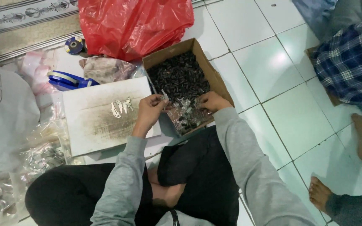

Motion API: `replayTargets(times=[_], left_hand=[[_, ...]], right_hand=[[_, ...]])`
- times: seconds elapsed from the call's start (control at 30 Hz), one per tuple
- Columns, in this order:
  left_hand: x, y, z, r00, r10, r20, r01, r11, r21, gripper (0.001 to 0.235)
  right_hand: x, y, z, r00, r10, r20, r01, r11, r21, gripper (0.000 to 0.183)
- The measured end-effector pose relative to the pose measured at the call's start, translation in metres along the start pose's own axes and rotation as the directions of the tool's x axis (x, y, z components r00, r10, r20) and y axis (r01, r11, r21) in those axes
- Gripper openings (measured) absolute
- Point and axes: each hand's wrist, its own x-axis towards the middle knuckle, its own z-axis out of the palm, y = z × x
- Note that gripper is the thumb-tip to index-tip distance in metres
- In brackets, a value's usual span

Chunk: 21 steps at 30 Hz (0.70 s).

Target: Packaging small metal hardware components into individual plastic bags while sitting on the floor.

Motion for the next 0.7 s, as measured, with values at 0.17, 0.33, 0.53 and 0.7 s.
replayTargets(times=[0.17,0.33,0.53,0.7], left_hand=[[0.001,0.001,0.009,1.000,-0.012,0.016,0.012,0.999,0.045,0.031],[0.013,-0.007,0.022,0.998,-0.046,0.036,0.044,0.997,0.062,0.031],[0.043,-0.032,0.046,0.994,-0.024,0.109,0.015,0.997,0.082,0.027],[0.048,-0.047,0.062,0.992,-0.059,0.110,0.042,0.988,0.148,0.031]], right_hand=[[0.018,0.022,-0.003,1.000,-0.016,-0.002,0.016,0.998,0.066,0.038],[0.036,0.041,-0.005,0.995,-0.039,-0.092,0.038,0.999,-0.011,0.039],[0.094,0.104,-0.015,0.948,0.128,-0.290,-0.241,0.885,-0.398,0.027],[0.083,0.076,-0.001,0.963,0.226,-0.149,-0.264,0.907,-0.328,0.026]])
